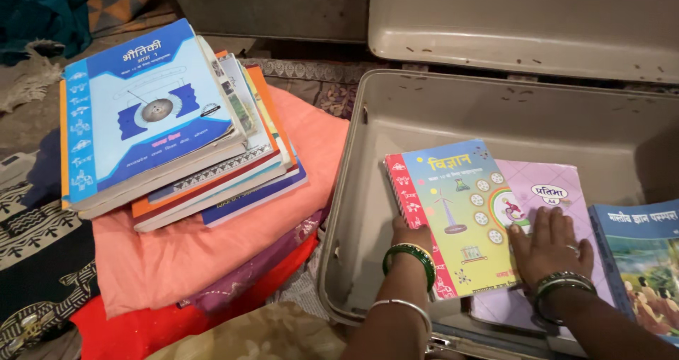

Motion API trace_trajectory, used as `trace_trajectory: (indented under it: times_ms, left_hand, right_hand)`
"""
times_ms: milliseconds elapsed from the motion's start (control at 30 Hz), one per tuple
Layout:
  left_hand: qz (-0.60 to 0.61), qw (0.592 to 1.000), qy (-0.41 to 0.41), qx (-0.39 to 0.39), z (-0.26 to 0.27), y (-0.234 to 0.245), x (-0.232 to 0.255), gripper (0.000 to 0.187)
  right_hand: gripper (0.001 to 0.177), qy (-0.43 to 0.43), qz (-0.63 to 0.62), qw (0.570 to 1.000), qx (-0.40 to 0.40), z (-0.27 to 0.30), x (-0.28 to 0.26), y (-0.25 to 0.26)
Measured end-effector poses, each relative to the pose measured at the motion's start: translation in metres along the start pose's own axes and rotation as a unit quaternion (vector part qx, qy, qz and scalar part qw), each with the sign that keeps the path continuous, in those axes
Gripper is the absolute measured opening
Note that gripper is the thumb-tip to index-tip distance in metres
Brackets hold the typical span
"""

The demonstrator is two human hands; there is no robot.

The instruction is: The person picks up several books and notebooks one by one from a pile on the floor and places them neatly inside a large metal trunk.

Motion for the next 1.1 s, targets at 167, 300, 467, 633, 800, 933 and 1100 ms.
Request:
trace_trajectory:
  times_ms: [167, 300, 467, 633, 800, 933, 1100]
  left_hand:
    - [0.003, 0.999, -0.024, -0.023, 0.0, -0.006, 0.003, 0.056]
    - [0.032, 0.995, -0.071, -0.055, -0.006, -0.011, 0.001, 0.061]
    - [0.046, 0.992, -0.072, -0.091, -0.006, -0.018, 0.002, 0.066]
    - [0.007, 0.993, -0.087, -0.077, 0.003, -0.02, 0.004, 0.068]
    - [-0.039, 0.995, -0.067, -0.06, 0.009, -0.017, 0.005, 0.067]
    - [-0.023, 0.996, -0.065, -0.062, 0.002, -0.021, 0.003, 0.068]
    - [-0.03, 0.996, -0.073, -0.047, -0.013, -0.026, -0.001, 0.062]
  right_hand:
    - [0.077, 0.087, -0.159, 0.954, 0.238, -0.021, -0.022, 0.008]
    - [0.077, 0.334, -0.15, 0.887, 0.281, -0.012, -0.071, 0.009]
    - [0.08, 0.275, -0.14, 0.916, 0.256, -0.022, -0.061, 0.007]
    - [0.079, 0.142, -0.153, 0.951, 0.228, -0.033, -0.029, -0.009]
    - [0.078, 0.007, -0.223, 0.962, 0.155, -0.035, -0.002, -0.022]
    - [0.07, -0.02, -0.13, 0.983, 0.13, -0.037, 0.005, -0.028]
    - [0.069, 0.155, -0.179, 0.919, 0.315, -0.048, -0.034, -0.007]
Point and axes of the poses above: each hand's wrist, its own z-axis away from the middle knuckle, its own y-axis out of the back of the hand, x = y × z, the point moved 5 cm from there along -z, towards the middle knuckle, and after that the axes turned 10 degrees about y, right-handed, at the moved point
